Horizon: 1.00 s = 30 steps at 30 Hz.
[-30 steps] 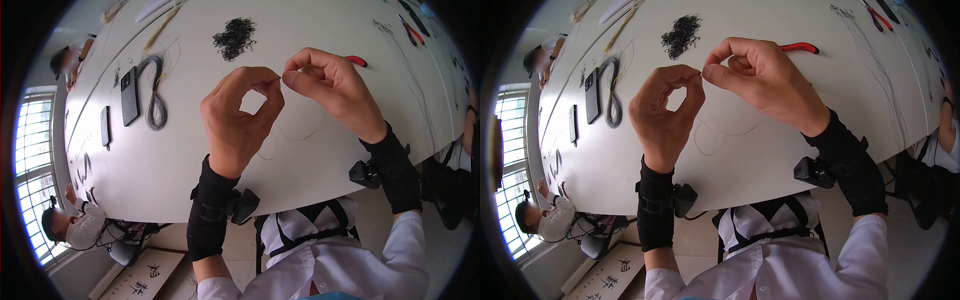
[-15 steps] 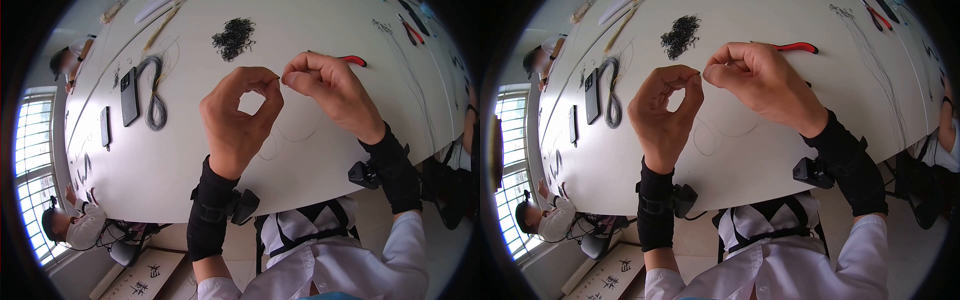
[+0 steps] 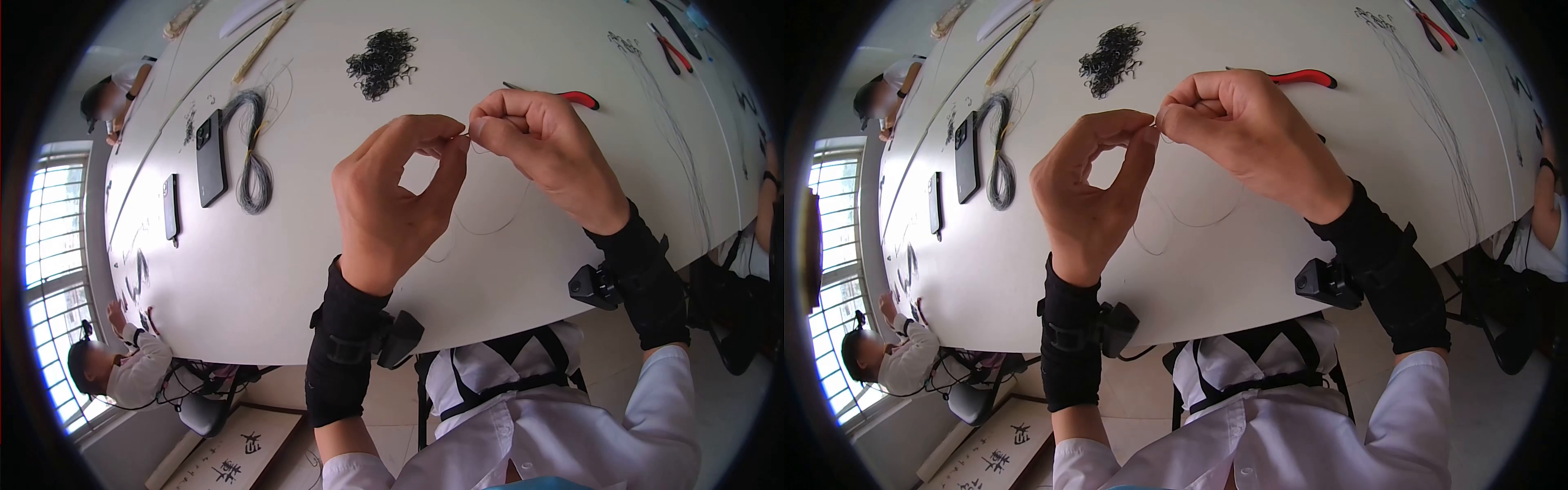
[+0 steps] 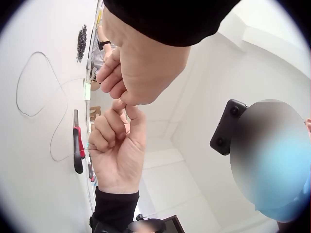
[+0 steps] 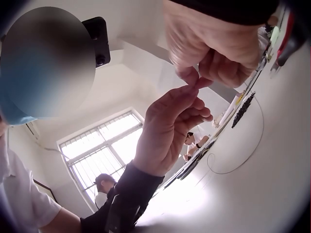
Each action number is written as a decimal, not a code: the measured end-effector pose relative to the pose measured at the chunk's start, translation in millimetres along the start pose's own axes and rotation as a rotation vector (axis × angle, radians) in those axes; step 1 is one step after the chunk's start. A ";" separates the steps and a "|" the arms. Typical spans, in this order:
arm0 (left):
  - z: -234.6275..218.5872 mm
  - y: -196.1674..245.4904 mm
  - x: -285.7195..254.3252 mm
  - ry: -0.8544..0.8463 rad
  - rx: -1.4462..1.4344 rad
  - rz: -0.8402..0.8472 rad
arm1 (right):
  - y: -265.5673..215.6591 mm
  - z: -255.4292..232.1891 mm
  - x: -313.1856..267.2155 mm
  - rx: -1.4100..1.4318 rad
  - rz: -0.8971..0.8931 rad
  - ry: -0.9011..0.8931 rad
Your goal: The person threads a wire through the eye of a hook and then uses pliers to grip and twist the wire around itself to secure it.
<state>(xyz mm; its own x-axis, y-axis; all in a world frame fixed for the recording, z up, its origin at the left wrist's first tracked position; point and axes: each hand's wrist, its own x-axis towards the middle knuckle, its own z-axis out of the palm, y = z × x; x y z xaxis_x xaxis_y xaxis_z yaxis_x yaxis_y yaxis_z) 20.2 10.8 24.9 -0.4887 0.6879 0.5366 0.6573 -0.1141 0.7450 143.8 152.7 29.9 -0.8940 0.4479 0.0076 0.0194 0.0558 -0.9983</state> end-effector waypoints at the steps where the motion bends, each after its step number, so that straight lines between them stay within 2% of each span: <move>1: -0.7 0.2 0.4 -0.004 -0.004 -0.005 | 0.0 -0.4 0.0 -0.006 -0.002 -0.001; 10: -5.3 2.7 3.1 -0.052 0.080 0.034 | 2.6 -0.2 0.4 -0.013 -0.025 0.002; 13: -4.4 1.6 0.8 -0.023 0.004 -0.051 | 3.5 -0.4 1.7 -0.026 -0.014 -0.012; 19: -5.2 -1.1 -0.1 0.068 0.010 -0.084 | 1.5 2.1 1.1 -0.045 -0.021 -0.032; 30: -5.9 -0.6 0.6 0.091 0.048 -0.067 | -5.1 1.3 -0.3 -0.110 -0.040 -0.038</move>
<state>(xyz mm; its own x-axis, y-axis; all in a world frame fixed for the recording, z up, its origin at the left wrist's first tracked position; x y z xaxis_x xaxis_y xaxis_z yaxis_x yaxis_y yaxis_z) 16.1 7.0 27.1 -0.5812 0.6244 0.5218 0.6470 -0.0343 0.7617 143.4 151.2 35.0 -0.9113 0.4095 0.0435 0.0301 0.1716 -0.9847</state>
